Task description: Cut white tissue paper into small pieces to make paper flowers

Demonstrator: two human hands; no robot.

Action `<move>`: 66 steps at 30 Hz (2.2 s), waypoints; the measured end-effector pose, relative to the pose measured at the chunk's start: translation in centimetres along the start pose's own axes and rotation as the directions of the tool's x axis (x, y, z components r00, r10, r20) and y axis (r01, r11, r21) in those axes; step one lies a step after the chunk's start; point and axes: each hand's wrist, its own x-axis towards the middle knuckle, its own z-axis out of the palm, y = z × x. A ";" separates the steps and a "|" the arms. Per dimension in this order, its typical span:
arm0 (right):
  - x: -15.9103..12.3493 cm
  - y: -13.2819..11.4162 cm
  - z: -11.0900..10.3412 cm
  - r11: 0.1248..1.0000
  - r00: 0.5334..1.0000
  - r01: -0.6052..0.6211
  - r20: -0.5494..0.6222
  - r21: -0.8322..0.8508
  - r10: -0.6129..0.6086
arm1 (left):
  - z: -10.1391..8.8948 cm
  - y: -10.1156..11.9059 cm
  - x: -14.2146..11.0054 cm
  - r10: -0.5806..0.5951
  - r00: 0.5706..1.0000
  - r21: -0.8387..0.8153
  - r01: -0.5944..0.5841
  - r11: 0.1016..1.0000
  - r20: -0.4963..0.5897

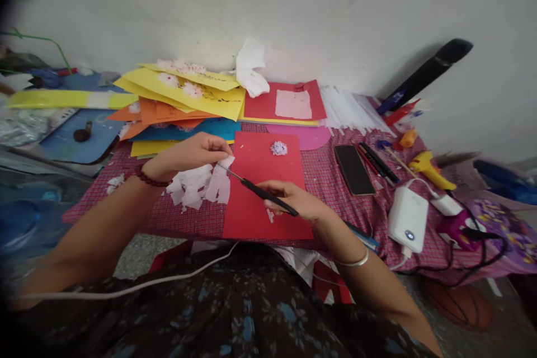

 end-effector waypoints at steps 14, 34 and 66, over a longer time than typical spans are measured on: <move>2.2 -0.7 0.2 0.991 0.996 0.061 -0.064 0.122 -0.054 | 1.3 -4.8 -2.7 -0.272 0.961 -0.840 0.192 0.508 0.055; 4.7 -0.7 3.5 0.996 0.990 0.082 0.113 0.041 -0.086 | -0.8 -4.5 -10.2 -0.563 0.761 -0.758 0.149 0.635 -0.323; 6.8 -1.3 6.2 0.998 0.994 0.008 0.106 0.067 -0.015 | -0.8 -5.1 -9.9 -0.573 0.801 -0.700 0.310 0.643 -0.172</move>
